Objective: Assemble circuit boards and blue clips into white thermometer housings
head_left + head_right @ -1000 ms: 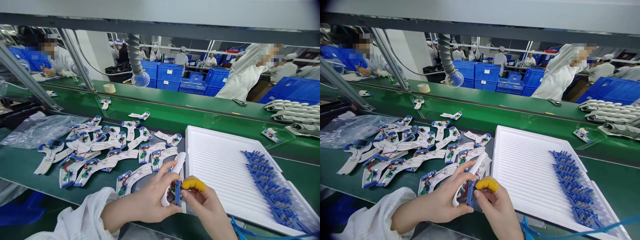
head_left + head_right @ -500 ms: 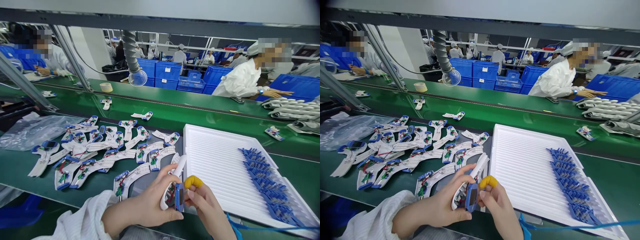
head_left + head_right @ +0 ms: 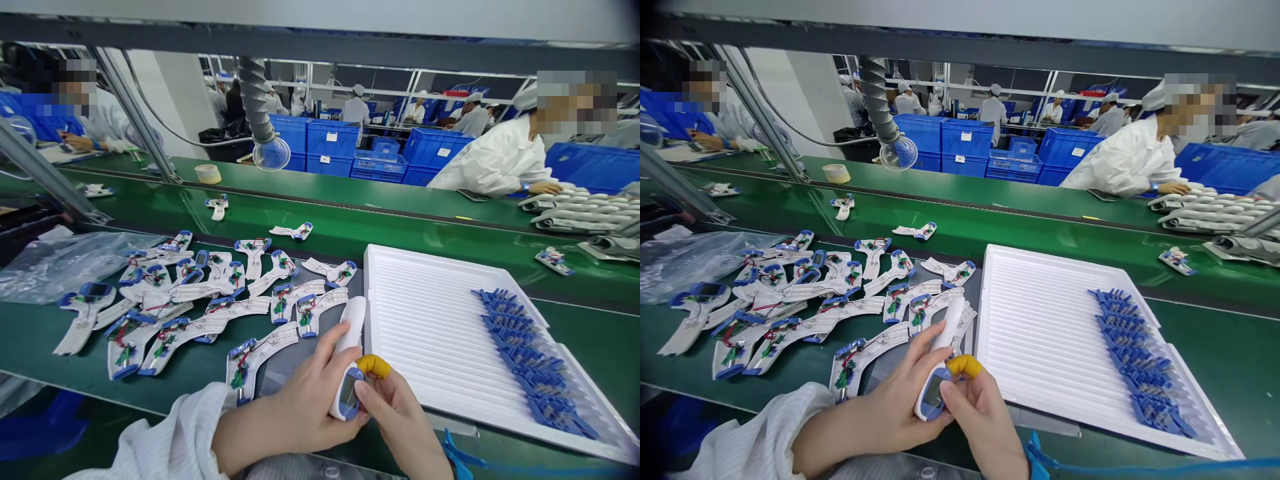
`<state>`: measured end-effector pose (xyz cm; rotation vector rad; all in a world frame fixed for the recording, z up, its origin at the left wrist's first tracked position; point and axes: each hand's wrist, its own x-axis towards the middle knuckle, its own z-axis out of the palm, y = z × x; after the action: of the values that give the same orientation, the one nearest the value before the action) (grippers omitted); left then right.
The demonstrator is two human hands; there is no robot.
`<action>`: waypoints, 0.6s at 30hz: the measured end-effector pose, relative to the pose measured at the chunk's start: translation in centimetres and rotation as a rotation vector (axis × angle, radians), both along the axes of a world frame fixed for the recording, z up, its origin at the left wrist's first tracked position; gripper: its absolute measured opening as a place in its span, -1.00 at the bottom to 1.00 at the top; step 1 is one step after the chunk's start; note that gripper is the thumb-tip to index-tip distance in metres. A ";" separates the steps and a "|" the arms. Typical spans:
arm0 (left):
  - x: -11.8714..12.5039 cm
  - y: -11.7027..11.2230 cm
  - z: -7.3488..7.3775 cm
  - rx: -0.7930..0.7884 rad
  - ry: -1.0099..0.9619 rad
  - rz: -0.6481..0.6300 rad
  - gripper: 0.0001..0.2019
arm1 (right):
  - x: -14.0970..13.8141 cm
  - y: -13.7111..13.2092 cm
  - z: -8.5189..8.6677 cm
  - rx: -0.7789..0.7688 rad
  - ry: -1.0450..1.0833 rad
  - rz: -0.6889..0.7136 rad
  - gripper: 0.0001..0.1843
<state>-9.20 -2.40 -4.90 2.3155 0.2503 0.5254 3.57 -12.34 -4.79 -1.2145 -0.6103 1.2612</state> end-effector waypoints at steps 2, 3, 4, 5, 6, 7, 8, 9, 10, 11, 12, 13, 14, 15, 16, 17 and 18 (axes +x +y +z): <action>0.1 -0.4 0.0 0.022 0.007 0.020 -0.36 | -0.4 -0.1 -0.4 0.009 0.005 -0.013 -0.66; 0.1 -0.6 -0.1 0.018 0.017 0.020 -0.36 | -0.6 -0.3 -0.5 0.020 0.002 -0.024 -0.67; 0.2 -0.8 -0.2 0.003 0.029 0.012 -0.37 | -0.9 -0.5 -0.6 0.034 -0.007 -0.036 -0.68; 0.2 -1.0 -0.3 -0.031 0.039 0.001 -0.38 | -1.0 -0.7 -0.5 0.050 -0.030 -0.051 -0.66; 0.2 -1.2 -0.5 -0.092 0.053 -0.010 -0.39 | -0.9 -1.0 -0.5 0.056 -0.071 -0.050 -0.64; 0.2 -1.3 -0.6 -0.186 0.068 -0.019 -0.41 | -0.5 -1.4 -0.3 0.046 -0.141 -0.034 -0.62; 0.3 -1.3 -0.6 -0.321 0.082 -0.026 -0.43 | 0.3 -1.9 -0.1 0.018 -0.264 -0.024 -0.60; 0.4 -1.3 -0.6 -0.492 0.097 -0.023 -0.45 | 1.5 -2.6 0.2 -0.035 -0.467 -0.042 -0.60; 0.6 -1.2 -0.5 -0.692 0.112 -0.006 -0.45 | 3.3 -3.4 0.6 -0.115 -0.726 -0.092 -0.60; 0.8 -1.1 -0.4 -0.906 0.119 0.026 -0.42 | 5.5 -4.3 1.0 -0.202 -1.005 -0.169 -0.62; 1.1 -0.9 -0.1 -1.119 0.122 0.070 -0.38 | 8.0 -5.3 1.3 -0.328 -1.362 -0.322 -0.61; 1.4 -0.8 0.2 -1.313 0.126 0.128 -0.33 | 10.8 -6.4 1.7 -0.418 -1.472 -0.410 -0.59; 1.8 -0.7 0.6 -1.474 0.133 0.191 -0.29 | 13.6 -7.4 1.9 -0.488 -1.531 -0.473 -0.56; 2.3 -0.6 0.9 -1.597 0.136 0.248 -0.27 | 16.3 -8.1 2.0 -0.552 -1.590 -0.510 -0.56; 2.7 -0.6 1.2 -1.686 0.137 0.294 -0.28 | 18.7 -8.7 2.0 -0.606 -1.645 -0.522 -0.56; 3.1 -0.6 1.3 -1.747 0.143 0.326 -0.29 | 20.8 -8.9 1.9 -0.642 -1.692 -0.509 -0.58; 3.5 -0.6 1.4 -1.786 0.151 0.352 -0.31 | 22.4 -9.0 1.7 -0.669 -1.738 -0.484 -0.59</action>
<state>-5.65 -2.97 -3.48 0.5504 0.7894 0.0975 26.02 -21.33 -3.08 -2.7267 -0.9748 -0.3698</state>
